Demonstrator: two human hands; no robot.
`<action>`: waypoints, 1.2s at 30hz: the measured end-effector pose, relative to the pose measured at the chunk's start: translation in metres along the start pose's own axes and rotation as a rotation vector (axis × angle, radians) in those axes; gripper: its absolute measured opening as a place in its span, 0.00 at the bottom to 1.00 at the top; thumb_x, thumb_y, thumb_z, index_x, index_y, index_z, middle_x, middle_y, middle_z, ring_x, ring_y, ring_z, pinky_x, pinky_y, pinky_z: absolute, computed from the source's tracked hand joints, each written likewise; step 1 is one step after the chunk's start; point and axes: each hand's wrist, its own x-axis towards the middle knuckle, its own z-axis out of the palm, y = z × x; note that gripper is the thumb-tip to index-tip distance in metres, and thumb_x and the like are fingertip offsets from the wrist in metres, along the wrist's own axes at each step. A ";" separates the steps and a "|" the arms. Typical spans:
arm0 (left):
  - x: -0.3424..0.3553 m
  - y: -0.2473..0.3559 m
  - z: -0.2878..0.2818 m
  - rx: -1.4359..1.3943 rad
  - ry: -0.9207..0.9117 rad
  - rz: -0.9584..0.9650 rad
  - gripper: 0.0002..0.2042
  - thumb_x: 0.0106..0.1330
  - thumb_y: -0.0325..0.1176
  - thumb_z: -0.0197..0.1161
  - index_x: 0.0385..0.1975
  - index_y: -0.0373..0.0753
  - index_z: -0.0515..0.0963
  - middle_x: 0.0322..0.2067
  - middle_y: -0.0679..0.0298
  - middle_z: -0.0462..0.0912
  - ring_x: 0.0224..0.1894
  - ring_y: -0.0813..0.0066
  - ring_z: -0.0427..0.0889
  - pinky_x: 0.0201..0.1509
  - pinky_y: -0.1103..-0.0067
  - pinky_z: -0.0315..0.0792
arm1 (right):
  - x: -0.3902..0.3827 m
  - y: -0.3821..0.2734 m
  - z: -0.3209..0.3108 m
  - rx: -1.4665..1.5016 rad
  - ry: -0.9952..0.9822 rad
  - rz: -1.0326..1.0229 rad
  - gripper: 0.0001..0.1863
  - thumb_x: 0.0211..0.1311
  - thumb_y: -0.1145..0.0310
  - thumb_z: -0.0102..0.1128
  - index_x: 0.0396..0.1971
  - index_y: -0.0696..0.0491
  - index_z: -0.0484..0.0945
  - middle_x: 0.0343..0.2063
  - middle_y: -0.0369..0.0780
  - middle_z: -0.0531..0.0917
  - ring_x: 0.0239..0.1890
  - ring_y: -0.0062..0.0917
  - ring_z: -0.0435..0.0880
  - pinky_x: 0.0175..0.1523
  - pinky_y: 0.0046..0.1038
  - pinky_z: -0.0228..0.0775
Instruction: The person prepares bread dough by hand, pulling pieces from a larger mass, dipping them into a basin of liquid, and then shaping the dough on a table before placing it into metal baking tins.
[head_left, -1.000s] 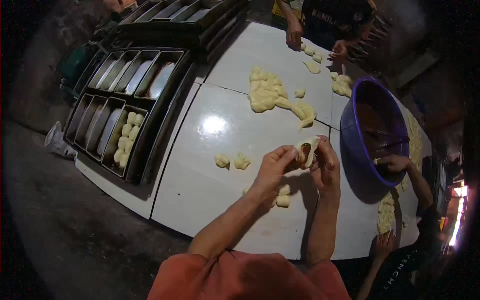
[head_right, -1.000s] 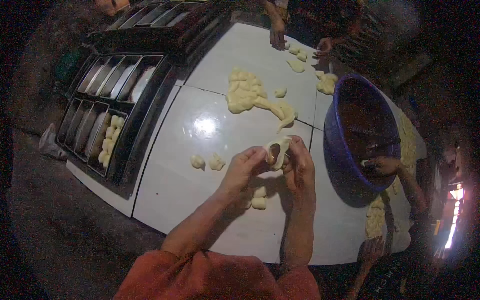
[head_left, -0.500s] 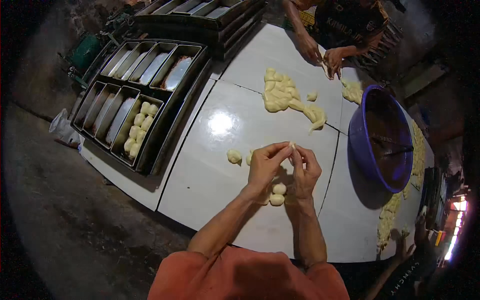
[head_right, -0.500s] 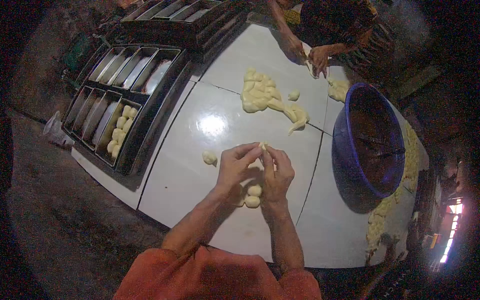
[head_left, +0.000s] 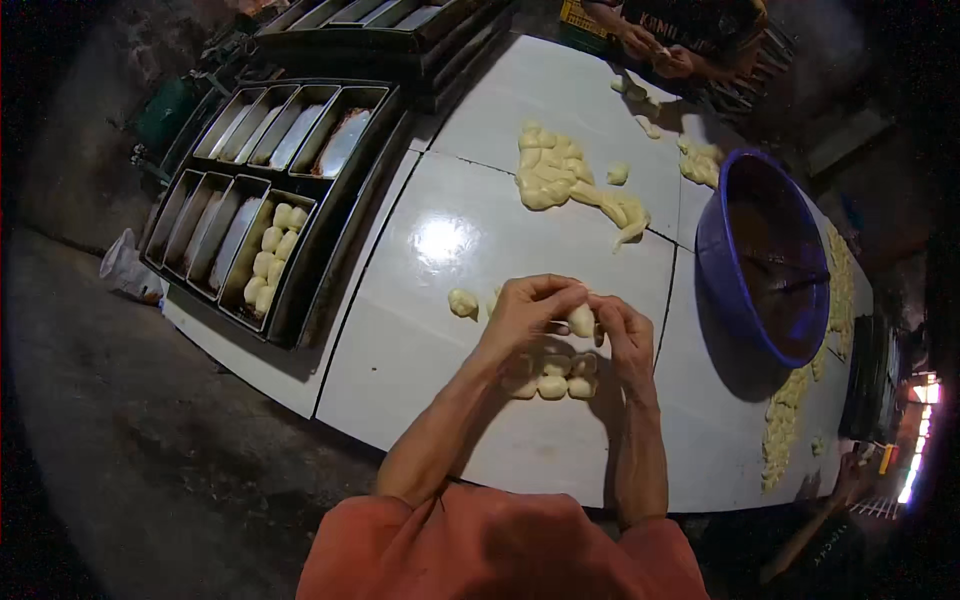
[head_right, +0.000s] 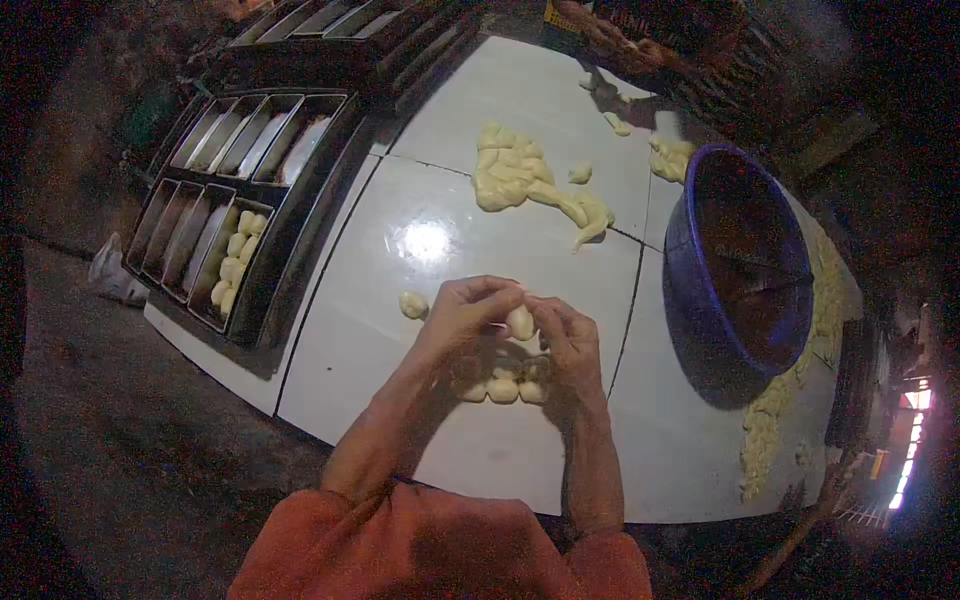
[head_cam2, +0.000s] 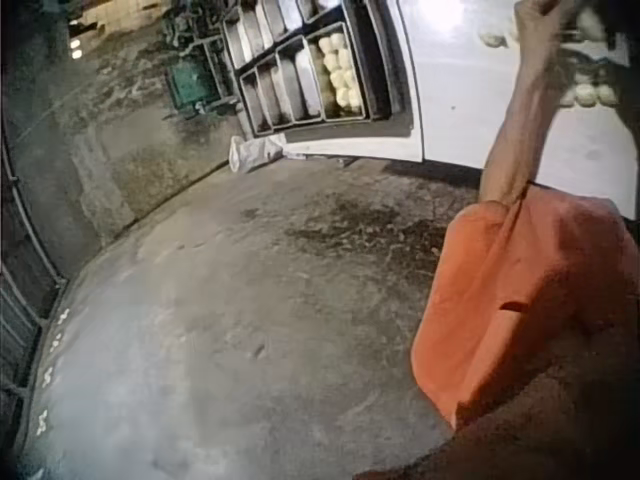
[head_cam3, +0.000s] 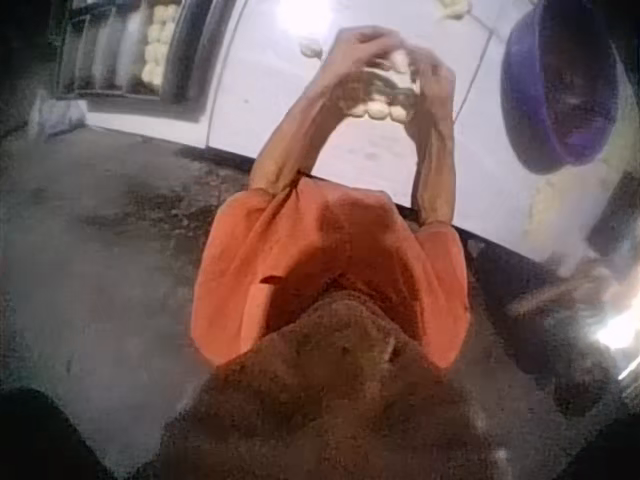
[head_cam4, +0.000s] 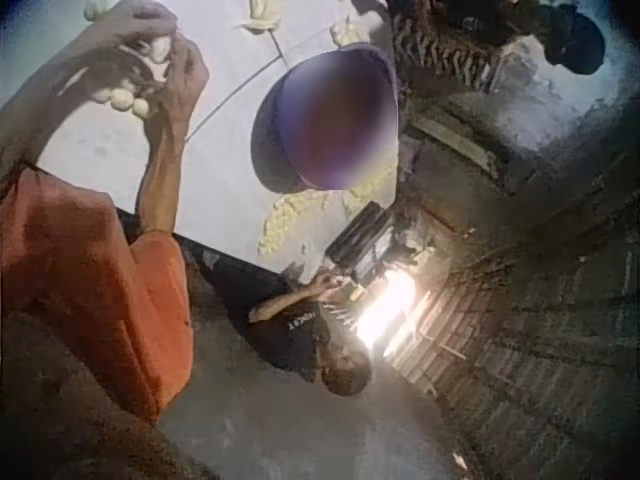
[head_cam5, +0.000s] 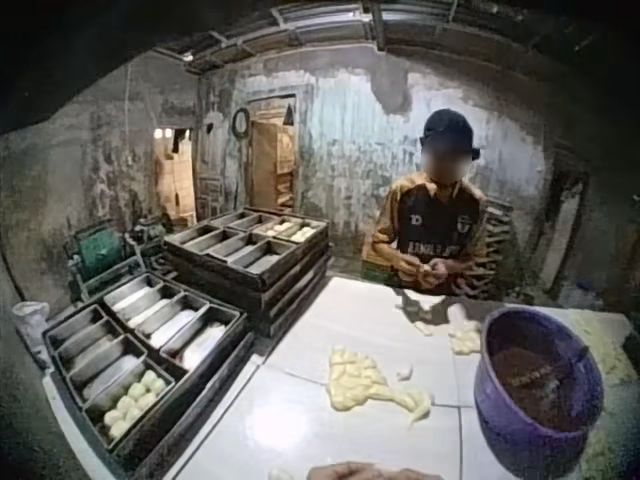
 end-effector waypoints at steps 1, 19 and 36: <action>0.002 0.000 -0.004 -0.066 -0.010 -0.052 0.18 0.67 0.38 0.69 0.50 0.32 0.82 0.37 0.64 0.86 0.37 0.80 0.84 0.40 0.82 0.78 | -0.001 0.002 -0.002 0.004 0.003 0.000 0.12 0.65 0.67 0.66 0.44 0.58 0.84 0.38 0.37 0.85 0.41 0.20 0.80 0.47 0.25 0.72; -0.018 -0.005 0.012 0.209 -0.300 -0.012 0.17 0.70 0.34 0.64 0.55 0.32 0.79 0.43 0.62 0.85 0.41 0.76 0.83 0.45 0.80 0.79 | 0.012 0.081 -0.021 -0.473 0.345 -0.811 0.10 0.63 0.70 0.70 0.38 0.54 0.77 0.33 0.38 0.80 0.33 0.24 0.79 0.37 0.27 0.73; -0.050 -0.012 -0.074 1.157 0.616 0.271 0.28 0.60 0.41 0.73 0.59 0.36 0.75 0.51 0.54 0.79 0.45 0.66 0.83 0.46 0.71 0.79 | -0.064 0.082 -0.098 -0.274 0.168 0.177 0.11 0.60 0.73 0.66 0.42 0.61 0.81 0.37 0.39 0.83 0.37 0.25 0.82 0.43 0.25 0.77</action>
